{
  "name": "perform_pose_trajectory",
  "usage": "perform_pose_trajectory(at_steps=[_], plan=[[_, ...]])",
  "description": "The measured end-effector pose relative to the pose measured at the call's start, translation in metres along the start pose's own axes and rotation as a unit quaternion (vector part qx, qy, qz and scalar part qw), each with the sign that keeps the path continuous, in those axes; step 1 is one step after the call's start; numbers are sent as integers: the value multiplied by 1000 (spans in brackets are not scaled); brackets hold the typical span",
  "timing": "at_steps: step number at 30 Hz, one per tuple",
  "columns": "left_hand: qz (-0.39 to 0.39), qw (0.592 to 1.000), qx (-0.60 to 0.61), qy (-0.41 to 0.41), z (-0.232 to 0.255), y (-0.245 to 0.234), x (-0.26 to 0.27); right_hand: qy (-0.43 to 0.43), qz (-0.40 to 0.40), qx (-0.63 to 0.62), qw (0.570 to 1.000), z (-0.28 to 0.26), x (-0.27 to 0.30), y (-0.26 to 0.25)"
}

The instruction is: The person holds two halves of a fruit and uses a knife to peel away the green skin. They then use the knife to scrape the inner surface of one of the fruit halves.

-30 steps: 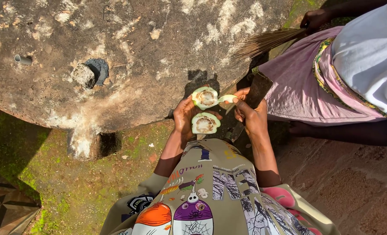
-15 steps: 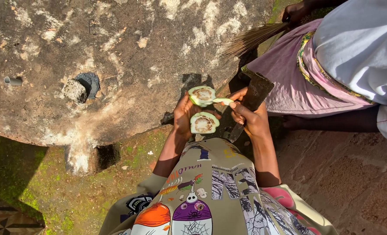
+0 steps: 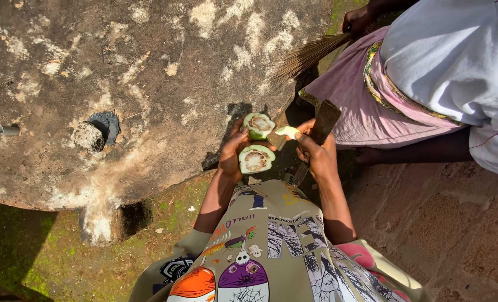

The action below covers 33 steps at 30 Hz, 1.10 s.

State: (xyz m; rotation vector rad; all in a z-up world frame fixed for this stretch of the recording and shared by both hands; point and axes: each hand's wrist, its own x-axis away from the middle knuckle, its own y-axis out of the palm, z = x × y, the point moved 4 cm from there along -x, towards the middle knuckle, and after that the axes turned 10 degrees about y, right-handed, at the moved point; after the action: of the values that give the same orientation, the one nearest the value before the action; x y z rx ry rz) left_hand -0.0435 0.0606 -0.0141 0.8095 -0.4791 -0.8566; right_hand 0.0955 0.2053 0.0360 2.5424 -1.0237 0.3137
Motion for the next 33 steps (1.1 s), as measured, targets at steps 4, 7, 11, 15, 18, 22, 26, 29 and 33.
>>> perform_pose_trajectory(at_steps=[4,7,11,15,18,22,26,29,33], plan=[[8,1000,-12,-9,6,9,-3,-15,41,36,998,8,-6,-12],[-42,997,60,-30,-2,-2,-2,-33,65,92,993,-10,-2,-4],[-35,996,61,-51,-12,-11,-2,-40,72,71,994,-15,-4,-2],[8,996,78,-31,-12,-12,-4,-37,52,65,996,-13,0,2],[113,991,57,-34,-12,-17,-12,-39,35,81,995,-12,4,4],[220,974,55,-9,-18,-40,-24,-53,18,113,992,-3,11,6],[278,954,115,23,2,-28,-30,-68,23,76,995,5,22,15],[247,954,170,2,2,-22,-31,-64,23,43,997,8,30,22],[89,961,262,24,5,-6,-36,46,-29,-167,985,12,27,29]])
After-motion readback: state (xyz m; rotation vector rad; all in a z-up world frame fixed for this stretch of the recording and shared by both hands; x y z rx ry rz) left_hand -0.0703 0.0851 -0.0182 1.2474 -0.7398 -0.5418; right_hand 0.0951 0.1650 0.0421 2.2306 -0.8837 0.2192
